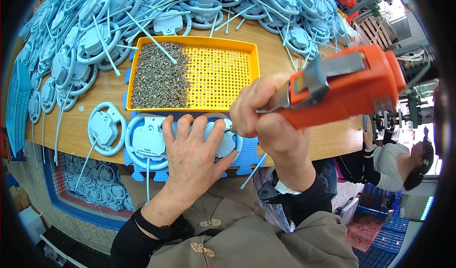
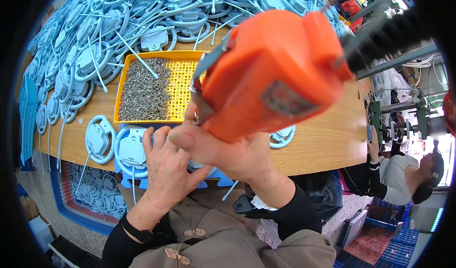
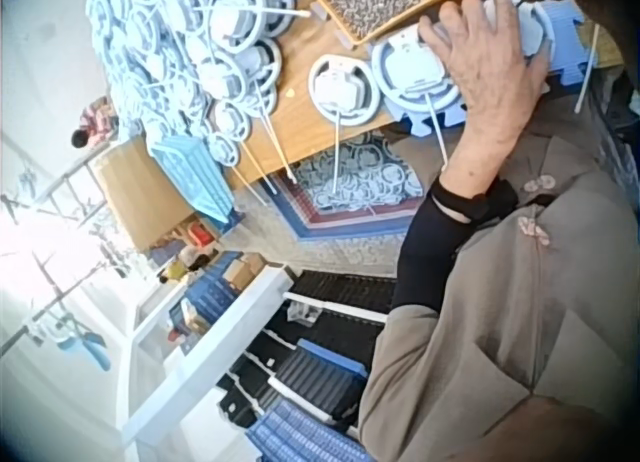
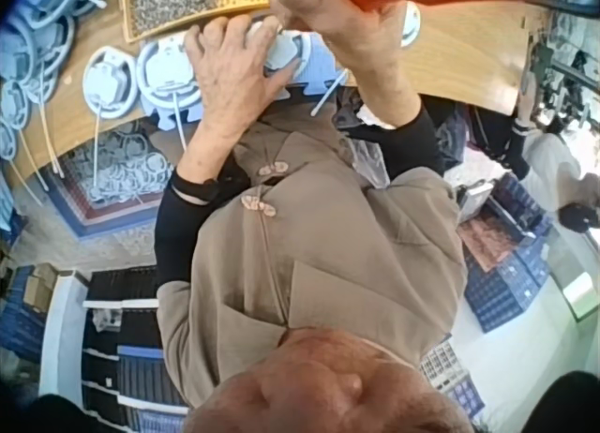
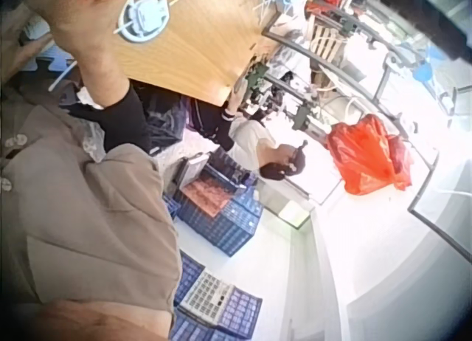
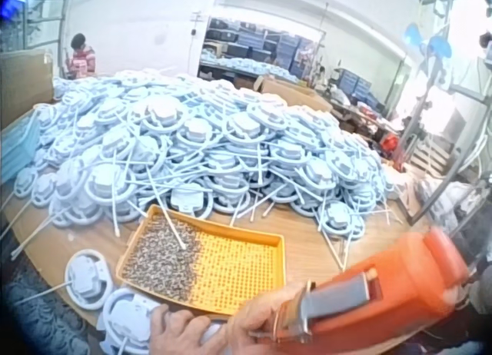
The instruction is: Assembling blue plastic components using an electric screwdriver and screws in a factory setting.
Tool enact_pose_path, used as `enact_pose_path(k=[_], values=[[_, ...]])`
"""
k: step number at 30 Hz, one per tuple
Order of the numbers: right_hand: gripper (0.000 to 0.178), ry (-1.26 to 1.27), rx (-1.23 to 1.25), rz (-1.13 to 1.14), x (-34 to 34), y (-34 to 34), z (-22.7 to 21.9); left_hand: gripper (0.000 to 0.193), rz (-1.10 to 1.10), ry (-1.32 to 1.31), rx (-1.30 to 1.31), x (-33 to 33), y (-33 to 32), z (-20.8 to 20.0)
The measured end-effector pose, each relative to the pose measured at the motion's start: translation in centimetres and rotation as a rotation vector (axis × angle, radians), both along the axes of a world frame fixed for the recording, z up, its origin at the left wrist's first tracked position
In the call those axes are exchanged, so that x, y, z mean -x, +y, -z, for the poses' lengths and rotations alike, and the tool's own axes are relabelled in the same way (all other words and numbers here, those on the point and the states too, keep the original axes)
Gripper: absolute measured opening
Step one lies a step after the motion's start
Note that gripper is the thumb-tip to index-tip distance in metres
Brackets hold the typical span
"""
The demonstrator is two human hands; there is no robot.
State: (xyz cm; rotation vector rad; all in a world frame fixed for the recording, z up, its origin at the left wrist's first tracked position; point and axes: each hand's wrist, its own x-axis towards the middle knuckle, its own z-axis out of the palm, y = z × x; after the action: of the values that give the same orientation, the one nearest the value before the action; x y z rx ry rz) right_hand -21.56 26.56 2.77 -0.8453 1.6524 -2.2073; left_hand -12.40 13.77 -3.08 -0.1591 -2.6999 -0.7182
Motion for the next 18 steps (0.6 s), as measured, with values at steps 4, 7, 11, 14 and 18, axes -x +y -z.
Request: enact_pose_path(k=[4,7,11,14,18], values=[[0.035,-0.034,0.068,0.034,0.3,-1.2,-0.2,0.053,-0.016,0.03,-0.004,0.0,0.3,0.1],[0.023,-0.093,-0.114,0.002,0.2,-2.0,-1.9,0.053,-0.021,0.03,0.002,-0.2,0.2,-0.1],[0.029,-0.198,-0.184,0.023,-0.4,-1.9,-2.6,0.054,-0.009,0.033,-0.017,-0.2,0.2,-0.1],[0.021,0.011,-0.166,0.085,-0.5,-1.8,-2.0,0.054,0.004,0.045,-0.029,-0.1,0.1,-0.2],[0.024,-0.193,0.082,0.013,-0.5,-0.2,-1.7,0.053,-0.014,-0.04,-0.018,-0.6,-0.5,-0.9]])
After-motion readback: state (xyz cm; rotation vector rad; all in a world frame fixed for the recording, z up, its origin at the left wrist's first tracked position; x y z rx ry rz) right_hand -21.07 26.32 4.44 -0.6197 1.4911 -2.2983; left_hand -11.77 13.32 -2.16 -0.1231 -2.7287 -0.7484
